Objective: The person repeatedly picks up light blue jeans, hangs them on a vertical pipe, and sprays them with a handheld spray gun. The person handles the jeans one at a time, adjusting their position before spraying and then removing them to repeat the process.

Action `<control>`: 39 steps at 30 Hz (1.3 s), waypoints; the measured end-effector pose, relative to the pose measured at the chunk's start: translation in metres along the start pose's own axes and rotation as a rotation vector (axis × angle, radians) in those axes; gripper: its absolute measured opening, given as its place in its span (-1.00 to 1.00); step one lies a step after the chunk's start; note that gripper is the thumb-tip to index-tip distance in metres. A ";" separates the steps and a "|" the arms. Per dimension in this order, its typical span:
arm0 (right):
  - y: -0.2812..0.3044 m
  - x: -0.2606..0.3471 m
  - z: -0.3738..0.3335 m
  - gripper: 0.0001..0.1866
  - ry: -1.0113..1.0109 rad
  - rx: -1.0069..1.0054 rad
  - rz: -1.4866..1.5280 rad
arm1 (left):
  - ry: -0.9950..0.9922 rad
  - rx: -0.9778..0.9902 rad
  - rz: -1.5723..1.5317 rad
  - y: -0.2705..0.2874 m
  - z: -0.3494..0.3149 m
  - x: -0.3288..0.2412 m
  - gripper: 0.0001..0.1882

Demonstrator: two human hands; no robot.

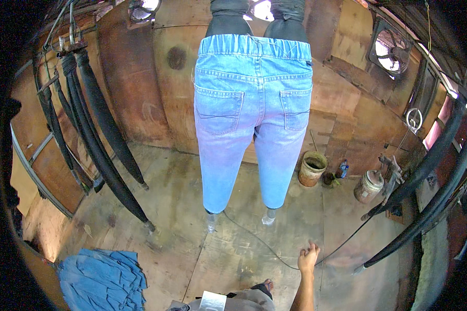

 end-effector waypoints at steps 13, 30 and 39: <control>-0.129 0.123 0.139 -0.54 -0.107 0.477 0.544 | -0.552 -0.372 -0.821 0.140 0.030 -0.397 -0.39; -0.245 0.042 0.217 -0.55 -0.432 0.616 0.218 | -0.420 -0.059 -0.708 0.157 -0.014 -0.463 -0.47; -0.265 0.014 0.182 -0.53 -0.516 0.286 0.350 | -0.530 -0.044 -0.533 0.138 0.040 -0.473 -0.41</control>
Point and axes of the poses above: each hand's wrist, its own z-axis towards the middle knuckle, its own y-axis out of the back of the hand, x = y × z, the point moved 7 cm from there along z, towards the middle knuckle, and after that the axes turned 6 degrees about -x, right-handed, at the moved point
